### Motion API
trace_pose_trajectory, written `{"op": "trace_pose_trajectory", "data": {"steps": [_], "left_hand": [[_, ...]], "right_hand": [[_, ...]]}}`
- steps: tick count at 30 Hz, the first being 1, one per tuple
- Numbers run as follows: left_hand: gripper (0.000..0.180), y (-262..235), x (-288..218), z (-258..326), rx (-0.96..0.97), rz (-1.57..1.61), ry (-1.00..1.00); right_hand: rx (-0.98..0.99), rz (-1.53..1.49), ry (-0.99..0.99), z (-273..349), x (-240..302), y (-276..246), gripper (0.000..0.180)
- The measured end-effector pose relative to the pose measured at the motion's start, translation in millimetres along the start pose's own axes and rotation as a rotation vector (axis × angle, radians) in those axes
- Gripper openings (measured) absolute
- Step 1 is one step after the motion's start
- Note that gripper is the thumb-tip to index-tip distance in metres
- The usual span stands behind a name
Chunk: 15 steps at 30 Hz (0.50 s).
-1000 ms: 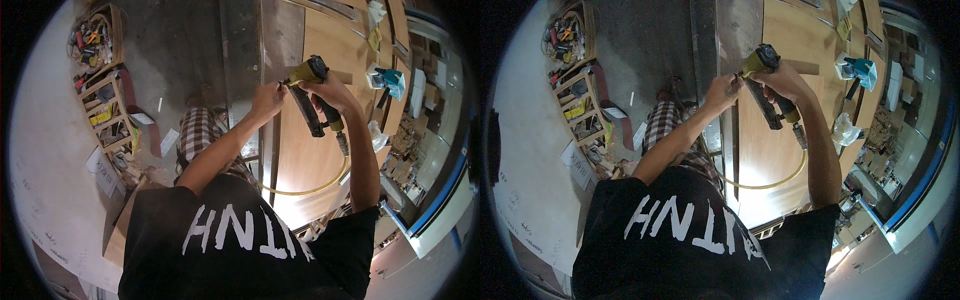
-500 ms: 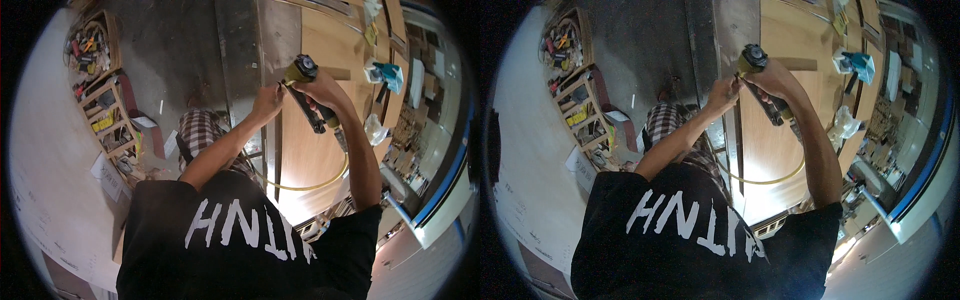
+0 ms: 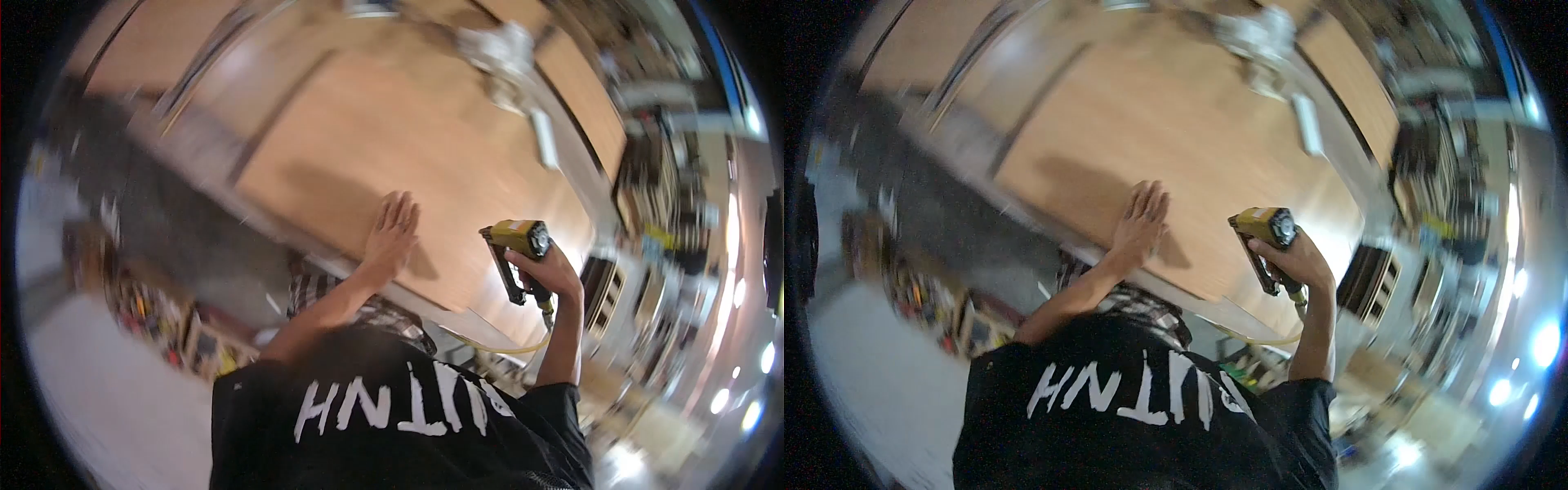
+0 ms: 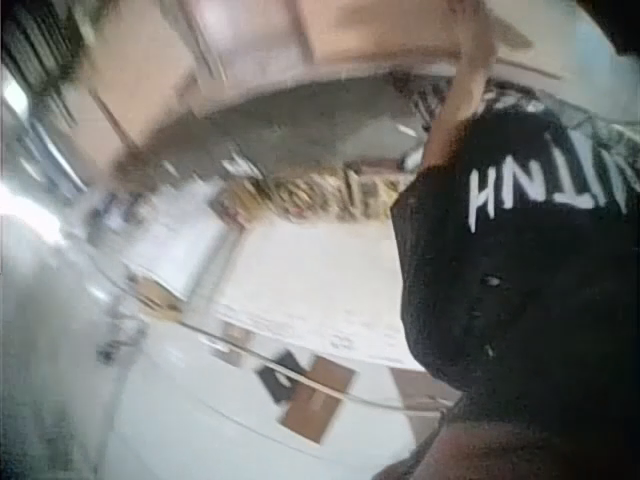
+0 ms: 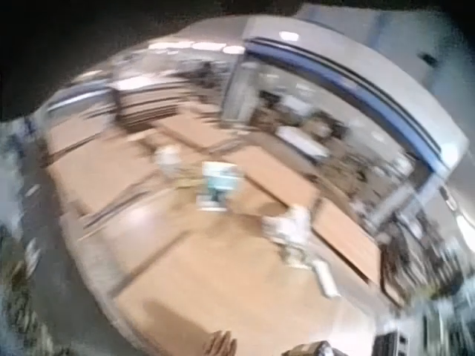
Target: The person picks up wooden panels from a table, aligns thin wooden strips along the edges, and secures them using a pneumatic nail gun. They move each finished panel to a stack on the side.
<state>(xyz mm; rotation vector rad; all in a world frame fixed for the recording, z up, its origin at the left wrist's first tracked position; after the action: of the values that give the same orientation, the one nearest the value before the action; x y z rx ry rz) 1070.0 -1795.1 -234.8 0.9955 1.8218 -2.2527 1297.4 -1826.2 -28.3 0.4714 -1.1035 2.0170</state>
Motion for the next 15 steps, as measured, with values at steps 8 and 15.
{"op": "trace_pose_trajectory", "data": {"steps": [8,15], "left_hand": [[0.057,86,-208,-78,0.067,-0.189,0.323],[0.066,107,-237,-115,0.129,-0.307,0.229]], "right_hand": [[-0.321,-0.279,0.098,86,-250,-97,0.033],[-0.291,-0.683,-0.094,-1,-280,-124,0.030]]}}
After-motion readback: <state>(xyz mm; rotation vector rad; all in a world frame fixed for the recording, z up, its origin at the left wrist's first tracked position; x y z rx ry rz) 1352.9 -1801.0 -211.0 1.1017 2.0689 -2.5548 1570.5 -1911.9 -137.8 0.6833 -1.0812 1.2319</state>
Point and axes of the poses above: each hand's wrist, its own z-axis away from the middle knuckle, its own y-axis out of the palm, x = y × z, the point moved 3 cm from there along -z, towards the middle knuckle, and after that the axes turned 15 degrees about -y, right-handed, at the moved point
